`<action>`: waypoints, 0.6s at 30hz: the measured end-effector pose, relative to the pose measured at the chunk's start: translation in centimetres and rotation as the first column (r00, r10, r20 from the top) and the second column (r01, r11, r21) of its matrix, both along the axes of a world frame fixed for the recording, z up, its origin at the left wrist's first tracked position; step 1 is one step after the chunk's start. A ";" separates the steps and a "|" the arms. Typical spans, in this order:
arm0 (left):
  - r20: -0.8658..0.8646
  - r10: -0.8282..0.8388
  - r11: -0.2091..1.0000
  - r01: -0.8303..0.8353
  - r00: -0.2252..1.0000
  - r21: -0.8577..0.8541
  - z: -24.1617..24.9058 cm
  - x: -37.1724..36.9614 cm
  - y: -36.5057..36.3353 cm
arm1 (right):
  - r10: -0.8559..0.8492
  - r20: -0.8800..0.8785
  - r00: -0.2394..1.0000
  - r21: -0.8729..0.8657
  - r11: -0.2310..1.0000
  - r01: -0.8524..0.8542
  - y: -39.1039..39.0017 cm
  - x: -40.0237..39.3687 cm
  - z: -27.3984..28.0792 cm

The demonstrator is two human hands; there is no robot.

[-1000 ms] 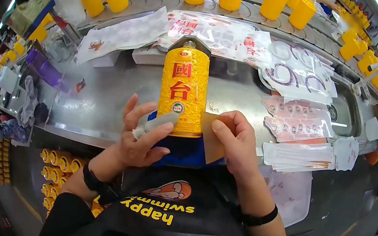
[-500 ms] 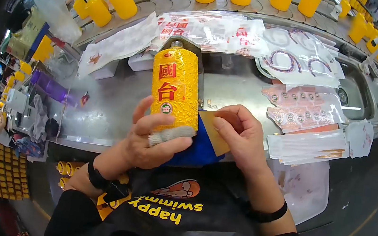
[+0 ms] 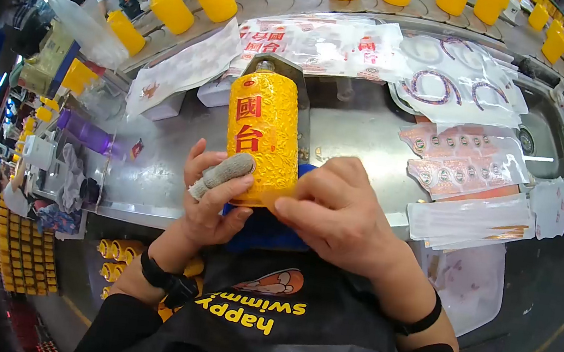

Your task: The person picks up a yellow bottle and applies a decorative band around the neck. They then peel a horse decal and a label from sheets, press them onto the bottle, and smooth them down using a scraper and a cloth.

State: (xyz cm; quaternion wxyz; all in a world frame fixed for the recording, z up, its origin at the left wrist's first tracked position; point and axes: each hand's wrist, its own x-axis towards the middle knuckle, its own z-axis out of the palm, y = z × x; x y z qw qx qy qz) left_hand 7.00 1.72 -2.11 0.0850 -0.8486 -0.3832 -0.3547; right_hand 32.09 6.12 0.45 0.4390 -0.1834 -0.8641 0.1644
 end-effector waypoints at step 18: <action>0.116 0.254 0.933 -0.211 0.960 -0.292 -1.0 0.1 -0.4 | 0.075 0.086 0.993 0.054 0.995 -0.080 0.3 -2.2 3.3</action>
